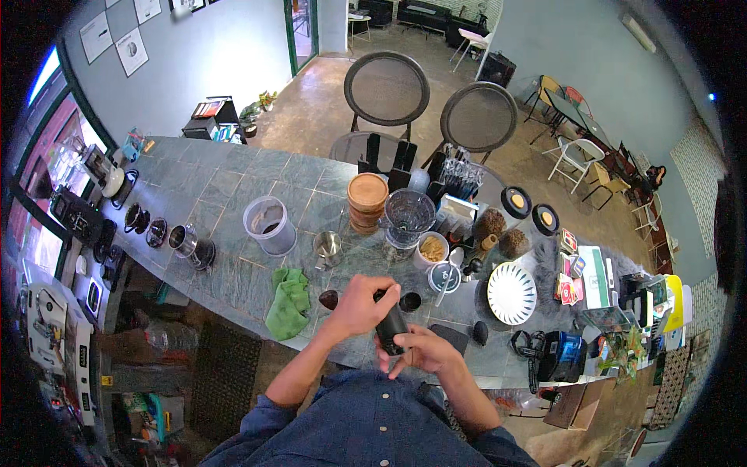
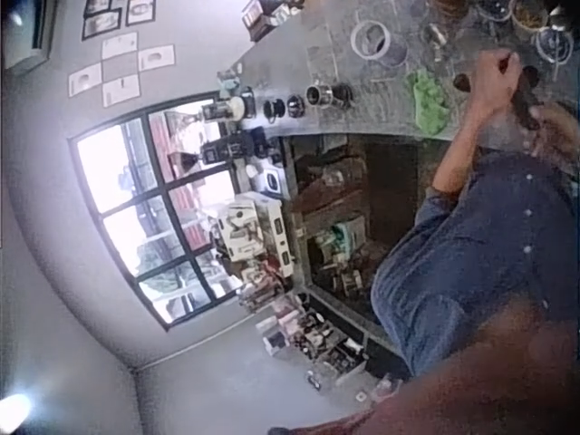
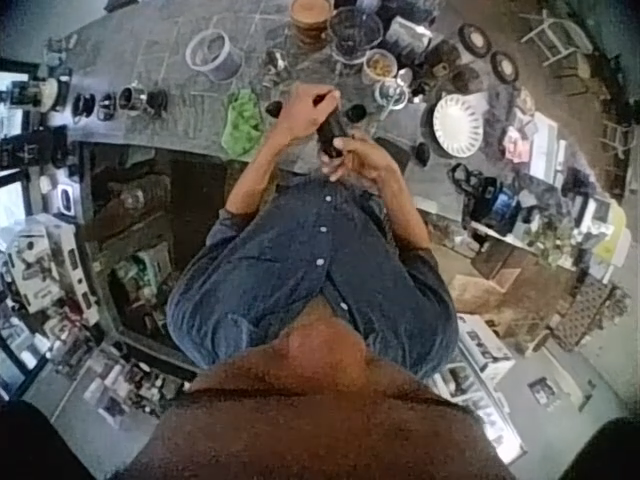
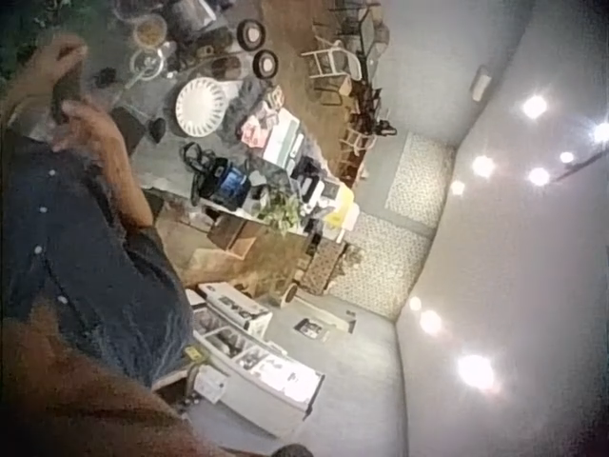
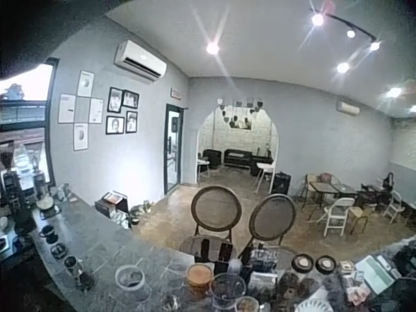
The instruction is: The recorder is cleaning and assembling the components of a manual coffee grinder on a cafe counter.
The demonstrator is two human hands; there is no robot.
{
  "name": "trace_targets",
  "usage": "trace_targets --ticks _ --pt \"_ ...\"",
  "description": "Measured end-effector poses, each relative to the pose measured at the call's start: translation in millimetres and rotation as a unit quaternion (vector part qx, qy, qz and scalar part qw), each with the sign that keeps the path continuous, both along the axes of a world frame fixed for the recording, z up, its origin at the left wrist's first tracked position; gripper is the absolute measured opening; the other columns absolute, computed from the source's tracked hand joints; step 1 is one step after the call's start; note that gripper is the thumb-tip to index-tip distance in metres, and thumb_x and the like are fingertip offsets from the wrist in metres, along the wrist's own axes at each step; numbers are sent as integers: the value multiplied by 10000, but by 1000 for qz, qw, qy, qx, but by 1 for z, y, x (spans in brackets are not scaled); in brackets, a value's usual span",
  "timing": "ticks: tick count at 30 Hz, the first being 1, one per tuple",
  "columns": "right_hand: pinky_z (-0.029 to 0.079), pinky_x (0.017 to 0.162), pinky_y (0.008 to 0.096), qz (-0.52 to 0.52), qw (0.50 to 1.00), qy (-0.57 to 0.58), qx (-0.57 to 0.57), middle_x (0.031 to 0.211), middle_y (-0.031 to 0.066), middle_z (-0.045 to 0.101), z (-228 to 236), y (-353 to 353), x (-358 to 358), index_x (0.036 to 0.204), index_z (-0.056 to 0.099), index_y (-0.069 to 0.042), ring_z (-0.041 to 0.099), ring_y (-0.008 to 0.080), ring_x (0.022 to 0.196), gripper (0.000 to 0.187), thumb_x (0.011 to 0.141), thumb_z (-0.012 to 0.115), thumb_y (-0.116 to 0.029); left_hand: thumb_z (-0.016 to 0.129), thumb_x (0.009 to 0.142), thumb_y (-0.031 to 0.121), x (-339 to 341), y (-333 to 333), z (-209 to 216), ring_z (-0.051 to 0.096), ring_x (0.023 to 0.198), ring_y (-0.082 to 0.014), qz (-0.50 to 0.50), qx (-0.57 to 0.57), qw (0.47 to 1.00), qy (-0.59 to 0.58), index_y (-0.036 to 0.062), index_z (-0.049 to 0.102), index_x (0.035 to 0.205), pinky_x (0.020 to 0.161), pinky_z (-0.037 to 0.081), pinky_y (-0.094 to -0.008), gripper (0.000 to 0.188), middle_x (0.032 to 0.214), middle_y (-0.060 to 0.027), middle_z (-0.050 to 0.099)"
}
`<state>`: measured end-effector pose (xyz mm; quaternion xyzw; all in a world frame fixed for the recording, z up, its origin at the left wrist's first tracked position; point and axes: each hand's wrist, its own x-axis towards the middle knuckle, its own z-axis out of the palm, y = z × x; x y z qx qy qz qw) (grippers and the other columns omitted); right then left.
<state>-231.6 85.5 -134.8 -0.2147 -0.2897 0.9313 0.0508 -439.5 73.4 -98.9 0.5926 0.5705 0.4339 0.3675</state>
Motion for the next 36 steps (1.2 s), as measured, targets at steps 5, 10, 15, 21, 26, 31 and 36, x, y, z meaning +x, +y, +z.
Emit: trace_targets --ticks 5,10,15,21,26,31,36 --pt "659 748 426 -61 993 38 -90 1030 158 672 -18 -12 -2 1212 581 34 726 290 890 352 1006 656 -241 603 931 280 3 3 -10 620 627 -385 23 -13 997 77 18 705 809 627 480 -443 307 680 -213 624" --pt "660 753 404 -66 998 -18 -11 1020 157 675 -26 -22 -4 1198 583 40 725 279 873 329 1002 660 -213 614 909 278 6 -4 -3 602 636 -441 53 -31 986 156 6 694 796 630 487 -475 305 675 -230 619" --pt "665 738 391 -37 998 37 -39 1023 158 645 -21 -17 -3 1243 553 58 713 286 888 413 979 677 -234 621 918 263 2 -3 6 562 633 -450 2 -37 996 82 -12 665 829 619 465 -476 292 704 -249 601" --pt "665 749 400 -29 999 34 -18 1029 163 643 -15 -17 -6 1245 558 58 712 297 894 459 977 689 -290 616 930 259 -1 -1 2 543 587 -392 3 -30 996 86 -25 660 832 600 450 -447 304 691 -251 581" --pt "628 673 376 -180 978 -45 -91 927 101 670 43 -14 -24 1137 624 -7 708 233 803 368 1036 609 -360 593 948 214 -11 0 -22 564 578 -203 71 -6 997 36 -29 666 808 585 433 -378 290 647 -150 599" --pt "395 473 243 -289 938 -184 53 800 40 629 3 -17 -3 994 584 -67 553 105 618 239 1044 579 -301 556 989 206 -16 -5 -24 562 652 -103 176 37 979 -94 -21 678 803 628 436 -290 318 665 -57 611" --pt "395 465 192 -246 965 -63 -70 826 65 606 -18 -12 5 1044 580 2 550 94 644 110 995 603 -93 554 966 141 -2 -12 -16 588 612 -171 173 130 974 -66 -12 676 819 608 444 -331 245 665 -102 602"
